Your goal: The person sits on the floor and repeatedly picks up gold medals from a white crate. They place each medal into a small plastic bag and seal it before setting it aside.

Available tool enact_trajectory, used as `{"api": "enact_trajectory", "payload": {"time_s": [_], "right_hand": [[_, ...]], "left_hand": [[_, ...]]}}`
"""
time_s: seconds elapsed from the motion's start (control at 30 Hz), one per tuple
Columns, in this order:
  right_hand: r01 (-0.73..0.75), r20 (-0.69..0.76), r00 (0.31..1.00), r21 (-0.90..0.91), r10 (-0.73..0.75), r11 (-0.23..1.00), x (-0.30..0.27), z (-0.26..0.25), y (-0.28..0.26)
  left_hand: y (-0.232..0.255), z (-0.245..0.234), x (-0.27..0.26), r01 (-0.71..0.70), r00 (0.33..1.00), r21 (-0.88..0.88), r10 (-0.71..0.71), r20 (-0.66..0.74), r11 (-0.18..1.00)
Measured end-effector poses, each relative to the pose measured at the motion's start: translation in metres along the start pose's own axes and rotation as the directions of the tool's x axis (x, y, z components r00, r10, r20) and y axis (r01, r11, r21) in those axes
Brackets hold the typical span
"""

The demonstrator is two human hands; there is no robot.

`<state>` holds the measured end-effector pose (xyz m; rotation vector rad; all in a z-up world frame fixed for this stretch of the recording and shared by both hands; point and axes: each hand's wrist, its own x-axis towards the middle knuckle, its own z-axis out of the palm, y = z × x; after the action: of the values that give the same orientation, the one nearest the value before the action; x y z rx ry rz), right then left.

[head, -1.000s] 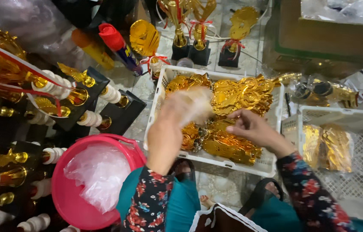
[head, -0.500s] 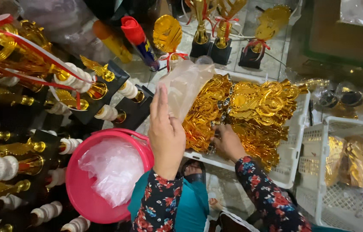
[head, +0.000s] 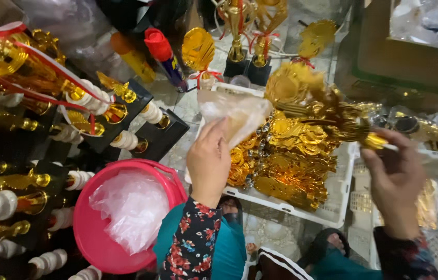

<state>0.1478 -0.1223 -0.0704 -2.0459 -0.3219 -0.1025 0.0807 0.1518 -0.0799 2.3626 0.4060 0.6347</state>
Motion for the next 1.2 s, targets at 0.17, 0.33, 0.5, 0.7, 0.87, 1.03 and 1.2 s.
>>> {"api": "enact_trajectory", "payload": {"time_s": [0.17,0.33,0.5,0.7,0.87,1.03,1.2], "right_hand": [[0.250,-0.006,0.968,-0.137,-0.253,0.959,-0.013,-0.031,-0.031],[0.574,0.229,0.815,-0.443,-0.532,0.688,-0.017,-0.045,-0.027],[0.677,0.447,0.736,-0.485,-0.509,0.553,-0.008,-0.045,-0.056],[0.745,0.695,0.632,-0.421,-0.344,0.518,0.006,-0.021,-0.081],[0.765,0.543,0.641,-0.395,-0.543,0.508,0.010,0.003,-0.071],[0.636,0.337,0.771,-0.434,-0.540,0.638,-0.010,0.040,-0.012],[0.744,0.514,0.662,-0.366,-0.546,0.559,-0.019,0.058,0.013]], "left_hand": [[0.011,0.022,-0.006,0.021,0.964,0.063,-0.037,0.264,0.998],[0.013,0.026,-0.004,0.341,0.902,-0.160,-0.275,0.332,0.926],[0.028,0.016,-0.003,0.320,0.908,-0.187,-0.245,0.339,0.929],[0.048,0.036,-0.018,0.147,0.842,-0.196,-0.019,0.539,0.970],[0.041,0.039,-0.018,0.268,0.809,-0.146,-0.140,0.570,0.952],[0.022,0.041,-0.018,0.360,0.882,-0.356,-0.190,0.432,0.863],[0.025,0.036,-0.017,0.392,0.887,-0.397,-0.227,0.402,0.830]]}}
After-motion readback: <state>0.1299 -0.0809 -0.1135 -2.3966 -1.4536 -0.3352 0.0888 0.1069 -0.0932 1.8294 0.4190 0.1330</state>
